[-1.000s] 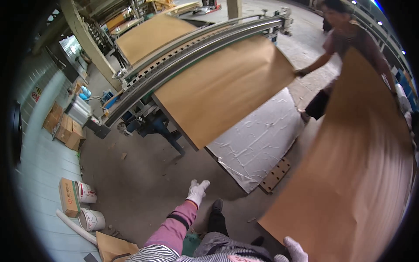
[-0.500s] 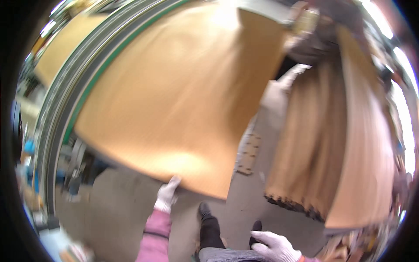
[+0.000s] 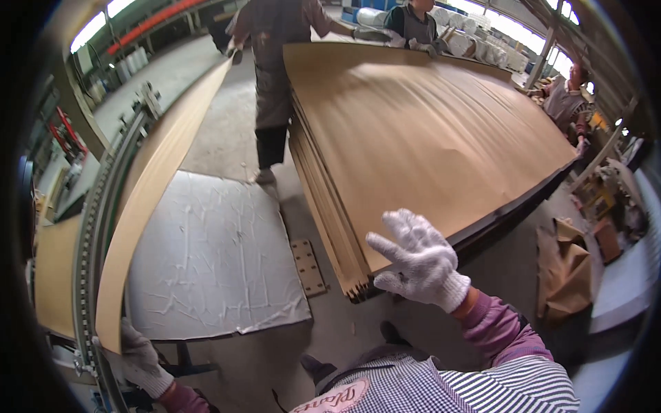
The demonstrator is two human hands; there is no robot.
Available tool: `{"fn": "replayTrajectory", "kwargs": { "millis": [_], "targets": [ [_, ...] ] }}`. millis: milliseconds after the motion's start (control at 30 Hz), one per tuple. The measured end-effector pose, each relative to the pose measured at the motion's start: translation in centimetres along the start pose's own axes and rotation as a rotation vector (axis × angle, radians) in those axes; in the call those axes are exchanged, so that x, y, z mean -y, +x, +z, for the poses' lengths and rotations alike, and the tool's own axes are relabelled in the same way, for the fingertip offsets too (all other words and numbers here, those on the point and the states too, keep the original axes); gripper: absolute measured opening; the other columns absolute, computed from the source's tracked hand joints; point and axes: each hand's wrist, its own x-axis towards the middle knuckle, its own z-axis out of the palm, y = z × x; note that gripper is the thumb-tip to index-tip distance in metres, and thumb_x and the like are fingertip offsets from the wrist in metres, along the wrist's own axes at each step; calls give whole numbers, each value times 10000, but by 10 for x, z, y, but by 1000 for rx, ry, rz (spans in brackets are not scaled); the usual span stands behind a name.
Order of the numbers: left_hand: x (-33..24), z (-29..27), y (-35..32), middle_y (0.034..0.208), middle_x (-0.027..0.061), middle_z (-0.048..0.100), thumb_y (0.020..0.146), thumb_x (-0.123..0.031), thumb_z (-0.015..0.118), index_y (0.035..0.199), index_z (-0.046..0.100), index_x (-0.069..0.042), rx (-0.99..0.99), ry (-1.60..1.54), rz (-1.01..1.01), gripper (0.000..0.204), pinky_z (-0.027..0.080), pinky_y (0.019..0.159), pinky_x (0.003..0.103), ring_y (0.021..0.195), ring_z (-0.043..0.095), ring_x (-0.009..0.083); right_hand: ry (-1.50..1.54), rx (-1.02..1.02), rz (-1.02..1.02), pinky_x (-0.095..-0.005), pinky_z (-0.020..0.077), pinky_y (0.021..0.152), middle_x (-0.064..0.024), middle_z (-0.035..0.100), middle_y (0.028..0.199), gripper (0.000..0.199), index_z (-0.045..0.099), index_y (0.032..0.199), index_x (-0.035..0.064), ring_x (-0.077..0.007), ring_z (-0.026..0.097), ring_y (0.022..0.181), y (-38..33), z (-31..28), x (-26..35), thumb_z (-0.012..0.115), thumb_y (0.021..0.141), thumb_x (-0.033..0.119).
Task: Workers are moving and stacking large brown veneer or paper sheets onto a stack at an industrial facility.
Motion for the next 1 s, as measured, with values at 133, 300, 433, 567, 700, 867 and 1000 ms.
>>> {"fn": "replayTrajectory", "kwargs": {
  "millis": [133,300,433,567,700,867,1000],
  "targets": [
    [-14,-22,31,1166,213,628,995,-240,476,1212,546,87,885,-765,-167,399,529,952,359,1085,622,275,50,83,-152,-411,383,965,-75,519,1153,544,591,1128,162,-284,463,1127,-43,39,-83,680,694,480],
    [-54,6,-28,1005,137,695,932,-285,613,1051,625,10,499,-644,-137,319,620,743,295,838,704,228,251,62,-199,-379,371,940,-65,563,1076,445,619,1013,139,-252,501,1058,-61,58,-100,609,779,517],
    [-64,16,-90,1070,109,680,883,-305,685,1103,601,-26,489,-577,-160,365,596,735,241,886,686,167,790,302,-181,-399,435,976,-169,587,1218,561,563,1190,21,-333,559,1129,-65,32,-82,632,849,461],
    [-21,26,-168,1060,110,692,889,-255,678,1089,617,-43,558,-704,-450,298,613,677,270,863,700,172,1482,709,-51,-314,281,1114,-154,419,1453,740,306,1467,20,-210,398,1322,-45,-11,-32,632,913,386],
    [7,36,-252,1001,79,691,1005,-319,456,1048,626,-66,644,-789,-758,308,562,689,273,805,679,176,1679,832,-83,-291,369,1053,-143,492,1375,645,393,1401,-10,-195,468,1257,-34,-12,-17,636,915,338],
    [108,6,-294,1114,134,644,984,-330,457,1272,508,-95,774,415,547,375,545,776,376,965,638,236,1955,605,242,-335,370,1064,-167,553,1320,509,499,1344,-9,-244,510,1231,-51,-5,23,616,928,259],
    [36,19,-320,952,127,689,974,-391,527,1239,553,-45,977,173,-553,437,557,668,341,741,668,207,1500,385,676,-315,446,535,-15,626,736,371,694,948,88,-112,525,624,-57,-48,14,525,969,418]
  ]
}}
